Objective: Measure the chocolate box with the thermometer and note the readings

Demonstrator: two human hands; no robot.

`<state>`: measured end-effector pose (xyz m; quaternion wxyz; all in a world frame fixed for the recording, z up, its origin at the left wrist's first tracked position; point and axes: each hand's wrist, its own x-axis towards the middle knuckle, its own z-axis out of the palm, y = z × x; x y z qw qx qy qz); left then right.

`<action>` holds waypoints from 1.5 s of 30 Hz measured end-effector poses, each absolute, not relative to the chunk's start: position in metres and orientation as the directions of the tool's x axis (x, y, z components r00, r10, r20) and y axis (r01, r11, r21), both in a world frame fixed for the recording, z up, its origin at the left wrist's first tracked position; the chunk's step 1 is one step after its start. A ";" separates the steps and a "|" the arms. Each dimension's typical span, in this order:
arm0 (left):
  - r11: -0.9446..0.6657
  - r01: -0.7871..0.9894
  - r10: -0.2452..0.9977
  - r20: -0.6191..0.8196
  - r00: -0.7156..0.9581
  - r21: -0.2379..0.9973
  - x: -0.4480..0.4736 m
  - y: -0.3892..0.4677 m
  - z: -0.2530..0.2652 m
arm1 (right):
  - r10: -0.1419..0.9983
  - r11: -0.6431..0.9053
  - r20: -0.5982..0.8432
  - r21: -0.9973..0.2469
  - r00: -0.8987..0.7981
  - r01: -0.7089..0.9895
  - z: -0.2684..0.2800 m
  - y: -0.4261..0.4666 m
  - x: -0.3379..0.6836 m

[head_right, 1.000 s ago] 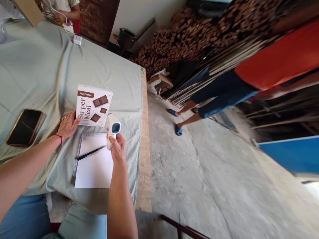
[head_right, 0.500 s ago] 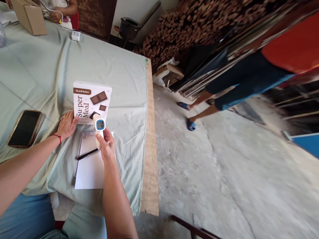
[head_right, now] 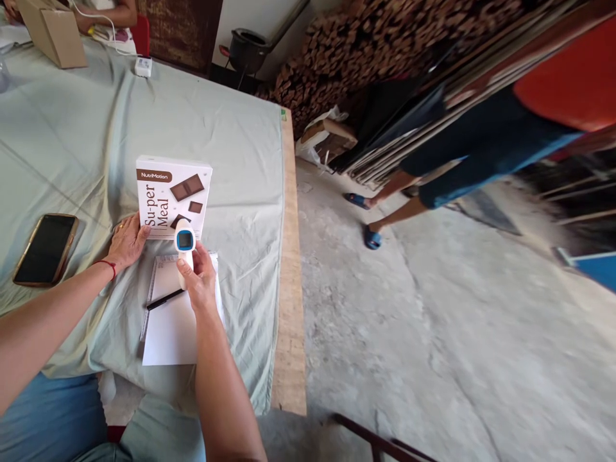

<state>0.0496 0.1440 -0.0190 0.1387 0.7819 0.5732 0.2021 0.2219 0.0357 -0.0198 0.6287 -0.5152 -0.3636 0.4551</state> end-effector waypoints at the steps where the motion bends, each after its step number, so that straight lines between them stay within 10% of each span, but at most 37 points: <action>1: -0.307 0.839 0.952 0.159 0.263 0.450 0.050 0.144 -0.019 | 0.946 0.055 -0.015 -0.977 0.325 -0.204 -0.019 0.035 0.222; 19: -0.326 0.836 0.945 0.170 0.279 0.442 0.048 0.150 -0.020 | 0.935 0.154 0.073 -0.965 0.348 -0.211 -0.008 0.024 0.228; 26: -0.337 0.816 0.941 0.194 0.277 0.470 0.052 0.146 -0.019 | 0.753 -0.130 0.238 -0.861 0.614 0.492 -0.015 0.018 0.284; 32: -0.324 0.838 0.946 0.144 0.290 0.438 0.057 0.144 -0.015 | 0.691 -0.424 0.221 -0.647 0.689 0.634 -0.031 0.020 0.303; 36: -0.328 0.830 0.944 0.127 0.304 0.450 0.059 0.142 -0.013 | 0.848 -0.152 0.352 -0.556 0.397 0.817 -0.019 0.008 0.287; 45: -0.347 0.814 0.934 0.098 0.343 0.466 0.059 0.137 -0.014 | 0.992 0.121 0.089 -0.400 -0.093 0.908 -0.020 -0.007 0.264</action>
